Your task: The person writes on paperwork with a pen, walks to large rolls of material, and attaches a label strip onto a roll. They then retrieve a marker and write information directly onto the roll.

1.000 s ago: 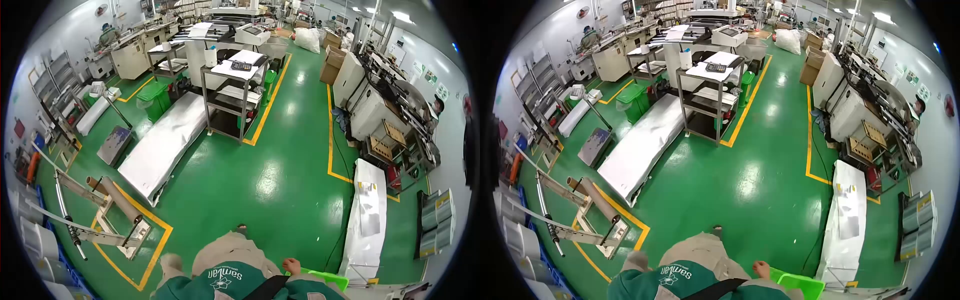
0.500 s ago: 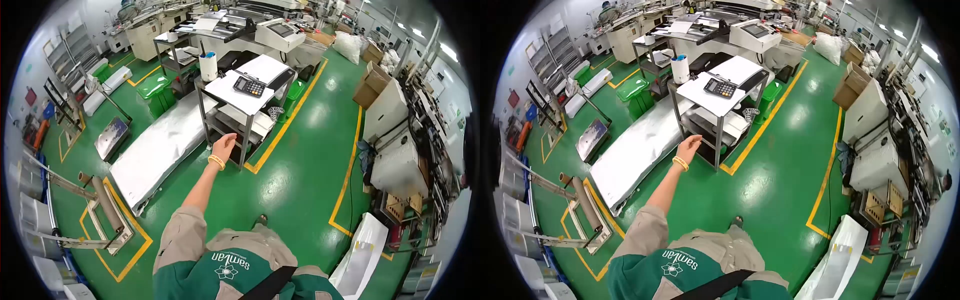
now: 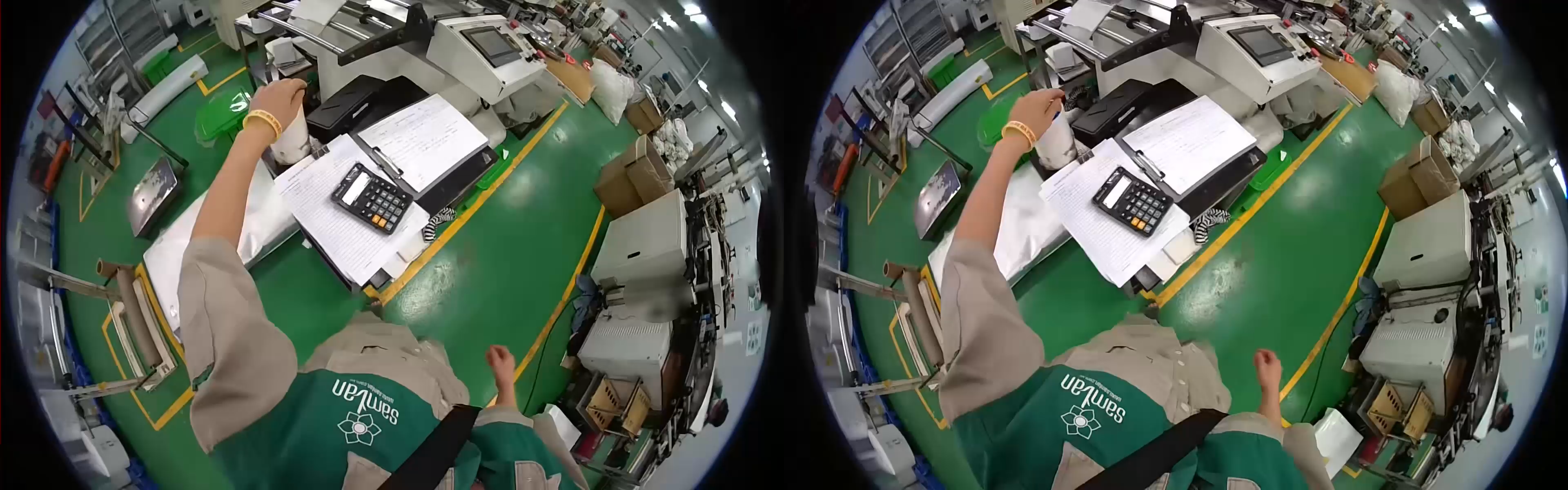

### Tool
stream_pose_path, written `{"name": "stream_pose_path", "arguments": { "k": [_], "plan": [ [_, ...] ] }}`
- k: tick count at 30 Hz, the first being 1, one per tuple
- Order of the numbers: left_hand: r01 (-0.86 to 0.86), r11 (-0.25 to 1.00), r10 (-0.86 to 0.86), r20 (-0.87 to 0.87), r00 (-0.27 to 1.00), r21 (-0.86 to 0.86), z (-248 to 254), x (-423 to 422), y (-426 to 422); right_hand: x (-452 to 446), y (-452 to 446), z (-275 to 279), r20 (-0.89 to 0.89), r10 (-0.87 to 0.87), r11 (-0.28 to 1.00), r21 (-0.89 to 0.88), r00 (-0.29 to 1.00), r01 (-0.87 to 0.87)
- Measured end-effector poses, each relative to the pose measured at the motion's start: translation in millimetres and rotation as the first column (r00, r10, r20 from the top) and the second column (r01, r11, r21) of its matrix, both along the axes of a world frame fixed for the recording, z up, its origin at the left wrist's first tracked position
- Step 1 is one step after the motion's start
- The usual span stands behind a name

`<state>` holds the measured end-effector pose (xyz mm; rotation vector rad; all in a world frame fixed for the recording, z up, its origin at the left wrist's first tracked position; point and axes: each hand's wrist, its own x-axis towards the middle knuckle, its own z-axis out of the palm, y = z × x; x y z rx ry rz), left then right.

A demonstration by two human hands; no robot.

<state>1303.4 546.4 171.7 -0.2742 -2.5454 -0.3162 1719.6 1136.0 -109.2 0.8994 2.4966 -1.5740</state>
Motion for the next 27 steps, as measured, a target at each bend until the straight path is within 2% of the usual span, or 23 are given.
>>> {"name": "stream_pose_path", "arguments": {
  "k": [1, 2, 3, 5, 7, 9, 10, 11, 13, 14, 15, 16, 18, 19, 20, 21, 23, 25, 26, 27],
  "plan": [
    [-0.027, 0.978, 0.035, 0.033, 0.999, -0.206, 8.2, -20.9, 2.8, -12.5, 0.9, -3.3, 0.101, 0.169, 0.984, 0.046, 0.980, -0.174],
    [-0.049, 0.917, 0.165, 0.265, 0.950, -0.396, 11.9, -33.8, 2.1, -14.0, 2.1, -8.8, 0.235, 0.194, 0.976, 0.055, 0.953, -0.212],
    [-0.050, 0.888, 0.270, 0.431, 0.861, -0.456, 10.2, -47.0, -0.4, -14.7, 4.0, -16.8, 0.361, 0.213, 0.967, 0.054, 0.908, -0.248],
    [-0.099, 0.957, 0.212, 0.420, 0.882, -0.274, -5.9, -57.2, -20.0, -17.5, 13.4, -14.4, 0.497, 0.213, 0.967, 0.014, 0.841, -0.253],
    [-0.061, 0.978, 0.137, 0.399, 0.906, -0.198, -10.4, -54.4, -35.9, -34.1, 34.2, -26.1, 0.569, 0.249, 0.954, -0.004, 0.784, -0.300],
    [-0.083, 0.958, 0.207, 0.457, 0.865, -0.275, 3.7, -40.6, -30.2, -61.7, 51.9, -33.9, 0.607, 0.300, 0.931, -0.019, 0.736, -0.364],
    [-0.125, 0.929, 0.298, 0.503, 0.811, -0.348, 6.1, -41.2, -29.3, -80.6, 63.0, -39.8, 0.615, 0.332, 0.915, -0.025, 0.716, -0.403],
    [-0.141, 0.932, 0.298, 0.486, 0.822, -0.333, 12.2, -33.5, -22.0, -102.5, 74.8, -44.1, 0.617, 0.371, 0.893, -0.032, 0.694, -0.449],
    [-0.158, 0.893, 0.347, 0.422, 0.837, -0.421, 1.5, -37.2, -22.3, -156.4, 108.1, -48.1, 0.603, 0.450, 0.838, -0.031, 0.659, -0.544],
    [-0.131, 0.884, 0.365, 0.487, 0.793, -0.449, 9.2, -36.9, -10.1, -190.3, 123.6, -51.5, 0.583, 0.488, 0.809, -0.023, 0.649, -0.588],
    [-0.129, 0.879, 0.413, 0.599, 0.686, -0.459, 11.3, -42.3, -0.8, -225.5, 139.7, -56.0, 0.550, 0.507, 0.797, -0.005, 0.664, -0.604],
    [-0.099, 0.860, 0.453, 0.658, 0.602, -0.501, 16.2, -46.8, 1.0, -259.3, 153.1, -54.7, 0.512, 0.497, 0.813, 0.009, 0.701, -0.583],
    [-0.075, 0.838, 0.510, 0.728, 0.458, -0.540, 18.4, -60.0, 4.6, -334.0, 160.9, -37.2, 0.364, 0.343, 0.924, 0.038, 0.866, -0.382],
    [-0.080, 0.834, 0.529, 0.749, 0.399, -0.547, 20.1, -62.6, 4.1, -367.5, 149.9, -7.5, 0.293, 0.294, 0.953, -0.018, 0.910, -0.302],
    [-0.111, 0.813, 0.561, 0.719, 0.411, -0.571, 20.3, -61.0, 6.1, -391.8, 159.9, -8.0, 0.205, 0.379, 0.913, 0.075, 0.902, -0.401],
    [-0.171, 0.802, 0.592, 0.724, 0.353, -0.573, 22.1, -63.0, 10.3, -411.3, 160.6, -4.7, 0.196, 0.376, 0.920, 0.037, 0.906, -0.390],
    [-0.235, 0.785, 0.615, 0.674, 0.409, -0.573, 14.9, -66.1, -0.9, -440.9, 157.9, 5.5, 0.170, 0.359, 0.933, -0.042, 0.918, -0.357],
    [-0.379, 0.802, 0.596, 0.664, 0.453, -0.461, 6.4, -71.5, -10.1, -447.6, 156.3, 10.1, 0.234, 0.405, 0.912, -0.039, 0.884, -0.408],
    [-0.403, 0.818, 0.565, 0.702, 0.434, -0.409, 21.4, -73.2, 6.1, -449.0, 155.6, 11.6, 0.262, 0.427, 0.901, -0.037, 0.866, -0.433],
    [-0.408, 0.876, 0.440, 0.776, 0.452, -0.258, 13.1, -75.8, -5.3, -441.6, 161.3, -2.6, 0.295, 0.425, 0.903, -0.074, 0.856, -0.423]
  ]
}}
